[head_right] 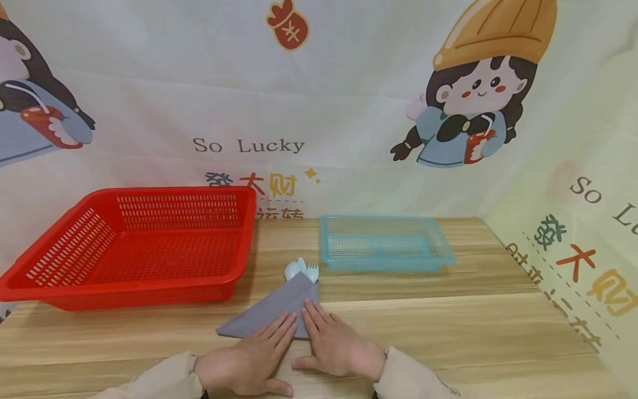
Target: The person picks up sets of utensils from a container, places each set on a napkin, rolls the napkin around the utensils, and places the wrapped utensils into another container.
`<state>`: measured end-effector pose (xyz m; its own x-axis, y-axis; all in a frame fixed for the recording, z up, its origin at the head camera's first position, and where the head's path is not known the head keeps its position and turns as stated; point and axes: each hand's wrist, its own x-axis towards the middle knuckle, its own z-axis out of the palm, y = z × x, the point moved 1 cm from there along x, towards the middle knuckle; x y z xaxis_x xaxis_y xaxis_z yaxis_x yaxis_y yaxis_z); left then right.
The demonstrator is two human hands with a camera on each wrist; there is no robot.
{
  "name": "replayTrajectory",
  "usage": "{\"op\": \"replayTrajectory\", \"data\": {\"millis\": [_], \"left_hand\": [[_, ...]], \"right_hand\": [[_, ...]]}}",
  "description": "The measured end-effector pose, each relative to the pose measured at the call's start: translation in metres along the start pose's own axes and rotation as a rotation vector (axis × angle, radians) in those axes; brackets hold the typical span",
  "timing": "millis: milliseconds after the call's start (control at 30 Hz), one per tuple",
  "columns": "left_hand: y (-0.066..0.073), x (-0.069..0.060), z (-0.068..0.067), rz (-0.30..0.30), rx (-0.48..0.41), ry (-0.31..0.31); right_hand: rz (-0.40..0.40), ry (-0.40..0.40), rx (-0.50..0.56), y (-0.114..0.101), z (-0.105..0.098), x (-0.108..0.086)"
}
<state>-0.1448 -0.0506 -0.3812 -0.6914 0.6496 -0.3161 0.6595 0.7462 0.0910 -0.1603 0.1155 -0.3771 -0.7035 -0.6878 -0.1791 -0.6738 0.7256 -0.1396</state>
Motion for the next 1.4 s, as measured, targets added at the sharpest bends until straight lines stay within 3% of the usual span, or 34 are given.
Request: {"op": "replayTrajectory", "data": {"millis": [267,500,767,1067,1233,1400], "left_hand": [[0.002,-0.003,-0.001,-0.120,-0.152,-0.001],[0.004,-0.005,0.002,-0.189,-0.207,0.073],[0.001,-0.008,0.003,-0.166,-0.182,0.119],[-0.007,-0.009,-0.001,-0.133,-0.242,0.106],[-0.011,-0.010,-0.002,-0.117,-0.206,0.073],[-0.014,-0.012,-0.002,-0.080,-0.201,0.092]], "right_hand": [[0.021,-0.007,0.004,-0.001,0.001,0.002],[0.029,0.029,0.001,0.000,0.001,0.003],[0.015,0.104,-0.001,0.003,0.000,0.005],[-0.022,0.094,-0.036,0.000,-0.002,0.006],[-0.069,0.080,-0.101,-0.006,-0.006,0.007],[-0.100,0.048,-0.114,-0.011,-0.006,0.009]]}}
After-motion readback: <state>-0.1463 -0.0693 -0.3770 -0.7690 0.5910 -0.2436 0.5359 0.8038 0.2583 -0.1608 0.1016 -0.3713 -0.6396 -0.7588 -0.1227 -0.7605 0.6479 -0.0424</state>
